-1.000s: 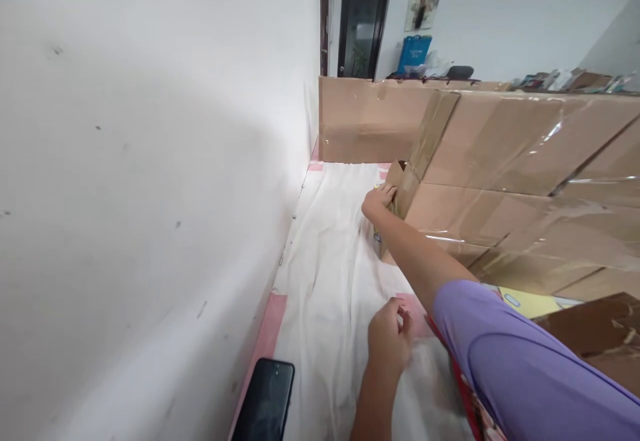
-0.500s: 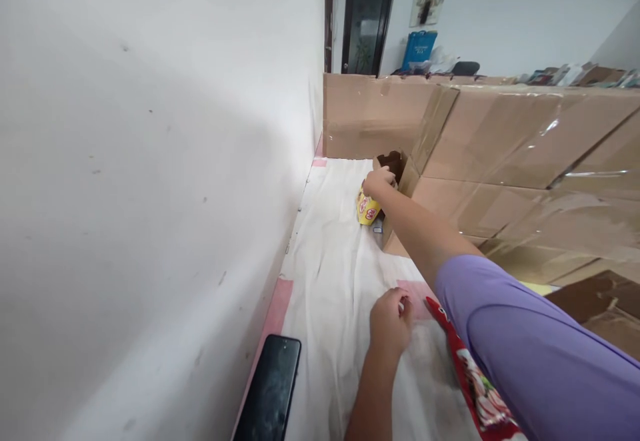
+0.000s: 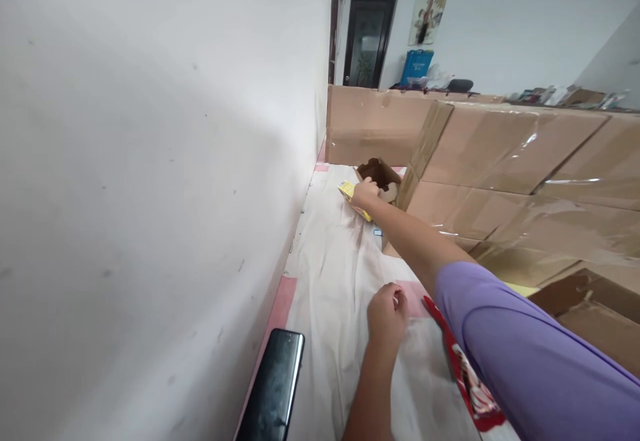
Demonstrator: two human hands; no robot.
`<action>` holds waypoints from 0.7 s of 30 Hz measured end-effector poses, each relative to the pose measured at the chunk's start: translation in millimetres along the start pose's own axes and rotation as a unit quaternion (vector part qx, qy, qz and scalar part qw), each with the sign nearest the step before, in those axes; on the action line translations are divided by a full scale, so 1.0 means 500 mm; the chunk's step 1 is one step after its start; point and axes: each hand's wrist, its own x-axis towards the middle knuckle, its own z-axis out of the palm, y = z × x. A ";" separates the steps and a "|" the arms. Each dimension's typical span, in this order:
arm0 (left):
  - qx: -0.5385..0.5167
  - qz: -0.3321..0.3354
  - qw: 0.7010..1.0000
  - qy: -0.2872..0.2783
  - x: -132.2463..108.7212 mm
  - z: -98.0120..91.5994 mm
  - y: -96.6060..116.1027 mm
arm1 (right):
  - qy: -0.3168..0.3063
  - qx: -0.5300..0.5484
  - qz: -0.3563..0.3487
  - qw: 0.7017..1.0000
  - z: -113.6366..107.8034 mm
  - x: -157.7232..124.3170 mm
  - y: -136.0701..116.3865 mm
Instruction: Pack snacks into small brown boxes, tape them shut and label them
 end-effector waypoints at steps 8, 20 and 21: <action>0.071 0.126 0.989 -0.022 -0.012 0.000 0.014 | 0.048 -0.064 -0.402 0.912 -0.093 -0.191 0.043; 0.129 0.574 0.763 -0.269 -0.232 0.248 0.091 | -0.076 -0.174 -0.545 0.817 -0.043 -0.484 0.380; 0.121 0.573 0.765 -0.269 -0.239 0.257 0.090 | -0.084 -0.164 -0.534 0.825 -0.037 -0.494 0.392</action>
